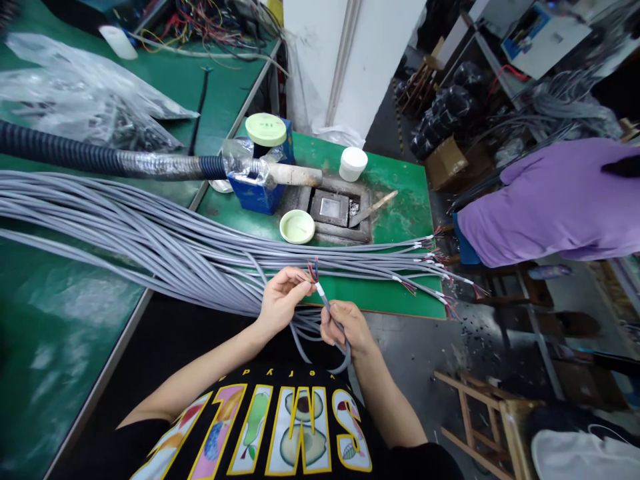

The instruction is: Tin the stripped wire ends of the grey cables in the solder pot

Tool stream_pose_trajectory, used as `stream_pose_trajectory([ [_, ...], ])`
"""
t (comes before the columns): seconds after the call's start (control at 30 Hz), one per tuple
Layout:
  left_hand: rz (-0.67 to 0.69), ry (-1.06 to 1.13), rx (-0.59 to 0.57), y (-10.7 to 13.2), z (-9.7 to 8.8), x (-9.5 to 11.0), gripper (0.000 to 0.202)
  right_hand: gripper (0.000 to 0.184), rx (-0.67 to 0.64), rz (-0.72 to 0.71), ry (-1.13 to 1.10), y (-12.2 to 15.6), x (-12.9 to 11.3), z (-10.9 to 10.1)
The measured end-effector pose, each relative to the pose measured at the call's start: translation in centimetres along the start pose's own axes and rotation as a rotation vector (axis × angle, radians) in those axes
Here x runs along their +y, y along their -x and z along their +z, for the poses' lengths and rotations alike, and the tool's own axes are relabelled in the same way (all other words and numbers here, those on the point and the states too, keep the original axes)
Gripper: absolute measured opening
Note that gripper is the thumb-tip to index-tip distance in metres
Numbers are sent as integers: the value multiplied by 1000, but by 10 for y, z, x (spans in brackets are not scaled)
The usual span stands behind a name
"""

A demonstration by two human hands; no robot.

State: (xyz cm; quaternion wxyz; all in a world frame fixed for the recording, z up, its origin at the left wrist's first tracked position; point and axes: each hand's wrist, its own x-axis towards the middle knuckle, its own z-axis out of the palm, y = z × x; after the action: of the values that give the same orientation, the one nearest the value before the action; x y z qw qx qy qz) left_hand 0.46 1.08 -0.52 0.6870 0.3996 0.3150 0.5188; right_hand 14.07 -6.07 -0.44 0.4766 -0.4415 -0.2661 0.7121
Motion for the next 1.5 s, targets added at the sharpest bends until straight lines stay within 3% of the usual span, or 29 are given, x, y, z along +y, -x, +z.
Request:
stream_pose_trajectory([
  [0.1,166,-188,24,2,-2,1,14,37,-7,-18,14,0,0,2],
  [0.33,64,-199,68,1,-3,5,16,37,21,-33,125,-1,-5,6],
  [0.67,267,-301,48,1,-7,2,10,37,42,-66,187,-1,-6,10],
  [1.13,-39,-24,151,-8,-3,13,19,34,13,-130,319,-5,-8,10],
  [1.5,44,-126,142,-9,-5,17,19,34,46,-150,412,-5,-5,5],
])
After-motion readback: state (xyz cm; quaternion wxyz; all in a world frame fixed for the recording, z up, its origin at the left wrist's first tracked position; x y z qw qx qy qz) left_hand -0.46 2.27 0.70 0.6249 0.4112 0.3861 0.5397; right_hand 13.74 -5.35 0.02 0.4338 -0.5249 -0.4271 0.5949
